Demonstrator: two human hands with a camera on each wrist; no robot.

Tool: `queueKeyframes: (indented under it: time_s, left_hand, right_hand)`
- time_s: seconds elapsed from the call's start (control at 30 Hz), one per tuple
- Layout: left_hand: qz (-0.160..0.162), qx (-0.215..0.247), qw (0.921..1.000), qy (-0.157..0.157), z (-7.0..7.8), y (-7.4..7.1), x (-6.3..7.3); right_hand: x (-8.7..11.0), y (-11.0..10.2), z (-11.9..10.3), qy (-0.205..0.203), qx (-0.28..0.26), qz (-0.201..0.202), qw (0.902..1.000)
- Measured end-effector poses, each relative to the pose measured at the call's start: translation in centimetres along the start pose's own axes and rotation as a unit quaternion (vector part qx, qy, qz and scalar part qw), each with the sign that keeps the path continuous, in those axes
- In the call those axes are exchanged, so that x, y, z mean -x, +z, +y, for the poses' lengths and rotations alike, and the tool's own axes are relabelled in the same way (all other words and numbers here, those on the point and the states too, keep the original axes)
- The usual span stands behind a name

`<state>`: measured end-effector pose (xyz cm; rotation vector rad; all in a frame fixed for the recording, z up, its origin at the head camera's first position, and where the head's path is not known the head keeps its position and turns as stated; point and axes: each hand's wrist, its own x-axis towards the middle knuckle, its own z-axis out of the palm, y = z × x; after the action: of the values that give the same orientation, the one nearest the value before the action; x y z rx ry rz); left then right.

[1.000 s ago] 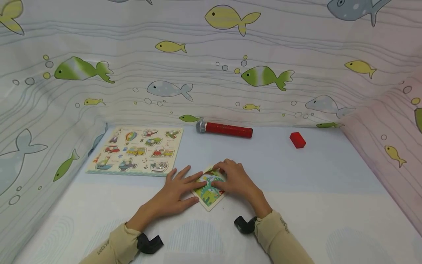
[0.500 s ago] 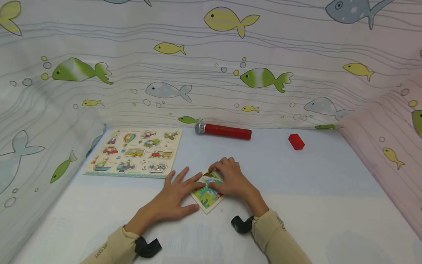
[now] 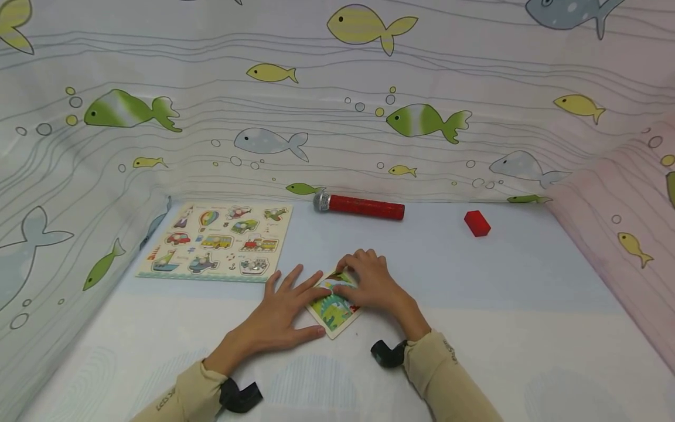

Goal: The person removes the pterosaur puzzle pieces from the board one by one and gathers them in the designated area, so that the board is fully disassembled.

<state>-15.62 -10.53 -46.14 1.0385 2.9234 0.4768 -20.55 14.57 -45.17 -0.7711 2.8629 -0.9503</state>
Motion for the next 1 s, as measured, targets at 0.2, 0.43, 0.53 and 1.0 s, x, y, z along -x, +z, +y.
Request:
queueKeyframes:
  time_s: [0.2, 0.43, 0.53, 1.0]
  left_hand:
    - [-0.003, -0.010, 0.9999, 0.001, 0.0, 0.0, 0.1]
    - [-0.005, -0.010, 0.9999, 0.002, -0.1, 0.2, 0.1]
    - [-0.003, -0.011, 0.9999, 0.004, -0.1, 0.2, -0.1]
    - [-0.012, 0.000, 0.9999, -0.002, 0.0, 0.1, -0.2]
  right_hand:
    - [-0.8, -0.5, -0.2, 0.019, 0.015, -0.051, 0.9984]
    - [-1.8, -1.5, -0.4, 0.035, 0.024, -0.103, 0.9938]
    - [-1.9, -1.7, -0.3, 0.037, 0.023, -0.107, 0.9933]
    - [-2.2, -2.1, -0.4, 0.045, 0.011, -0.119, 0.9919]
